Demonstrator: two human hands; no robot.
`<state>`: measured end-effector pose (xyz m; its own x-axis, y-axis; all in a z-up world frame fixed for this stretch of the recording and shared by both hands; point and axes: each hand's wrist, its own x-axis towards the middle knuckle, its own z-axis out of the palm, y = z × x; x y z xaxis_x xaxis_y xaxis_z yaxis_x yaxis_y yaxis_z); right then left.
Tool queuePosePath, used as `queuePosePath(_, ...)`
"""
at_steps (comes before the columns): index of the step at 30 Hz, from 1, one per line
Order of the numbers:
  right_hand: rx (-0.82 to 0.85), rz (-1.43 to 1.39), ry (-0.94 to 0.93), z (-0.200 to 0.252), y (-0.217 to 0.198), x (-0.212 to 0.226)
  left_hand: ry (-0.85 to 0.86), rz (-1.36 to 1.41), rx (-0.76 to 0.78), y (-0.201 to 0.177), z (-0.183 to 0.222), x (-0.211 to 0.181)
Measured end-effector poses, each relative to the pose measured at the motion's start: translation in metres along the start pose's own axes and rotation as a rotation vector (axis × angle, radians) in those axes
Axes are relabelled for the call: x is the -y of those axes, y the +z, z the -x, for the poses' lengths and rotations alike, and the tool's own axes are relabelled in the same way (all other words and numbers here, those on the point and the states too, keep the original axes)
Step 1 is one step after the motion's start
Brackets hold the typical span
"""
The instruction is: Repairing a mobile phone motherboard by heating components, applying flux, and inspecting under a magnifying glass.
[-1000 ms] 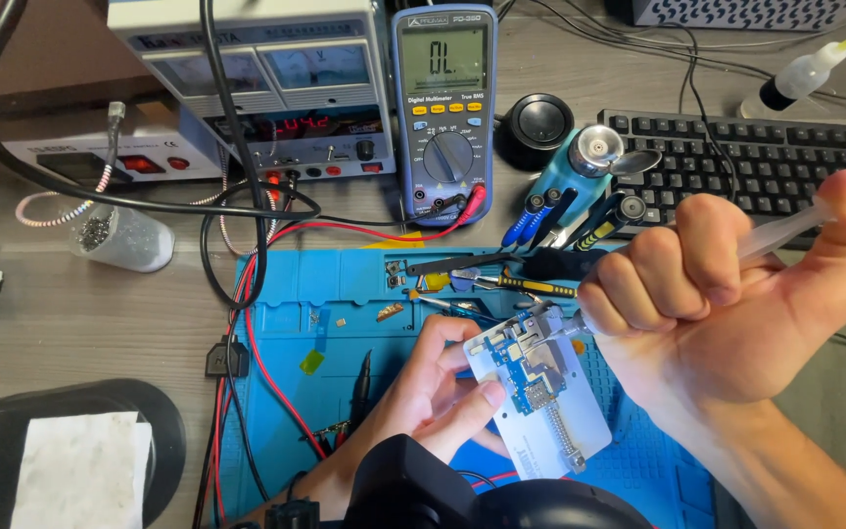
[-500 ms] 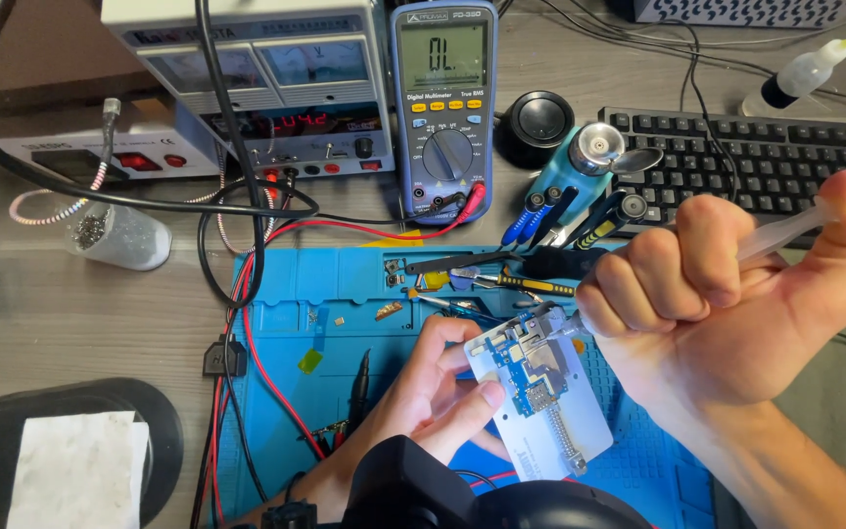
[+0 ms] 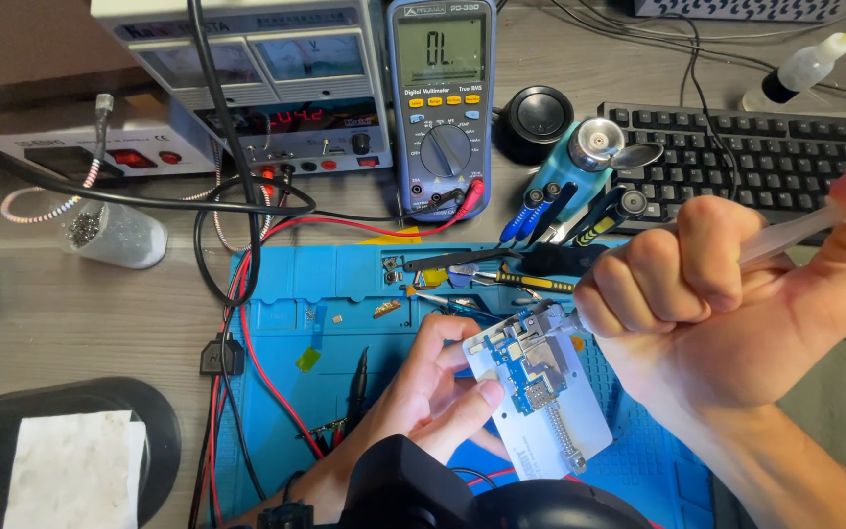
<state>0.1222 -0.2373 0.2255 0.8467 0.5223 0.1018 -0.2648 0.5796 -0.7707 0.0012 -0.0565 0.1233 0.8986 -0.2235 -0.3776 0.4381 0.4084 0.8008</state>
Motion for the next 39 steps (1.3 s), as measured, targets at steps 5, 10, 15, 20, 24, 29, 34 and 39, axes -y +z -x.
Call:
queuePosePath(5, -0.004, 0.03, -0.016, 0.0003, 0.0028, 0.0005, -0.038, -0.018, -0.01, 0.0008, -0.0001, -0.003)
queuePosePath(10, 0.004, 0.037, -0.021, 0.0008, 0.0025, 0.0011, -0.042, -0.035, 0.022, -0.0021, 0.0006, -0.0054)
queuePosePath(15, 0.013, 0.034, -0.023, 0.0004, 0.0025, 0.0013, -0.045, -0.028, 0.022, -0.001, 0.0001, -0.0042)
queuePosePath(20, 0.011, 0.047, -0.02, 0.0013, 0.0018, 0.0013, -0.047, -0.038, 0.019, -0.0019, 0.0012, -0.0068)
queuePosePath(24, 0.007, 0.045, -0.012, 0.0015, 0.0025, 0.0022, -0.026, -0.02, 0.031, -0.0027, 0.0007, -0.0043)
queuePosePath(29, 0.019, 0.054, -0.022, 0.0005, 0.0013, 0.0024, -0.036, -0.049, 0.02, -0.0036, -0.0004, -0.0034)
queuePosePath(34, 0.023, 0.056, -0.019, 0.0016, 0.0006, 0.0024, -0.037, -0.03, 0.025, -0.0027, 0.0007, -0.0054)
queuePosePath(39, 0.011, 0.083, -0.033, 0.0021, 0.0011, 0.0019, -0.032, -0.011, -0.002, -0.0011, 0.0005, -0.0046)
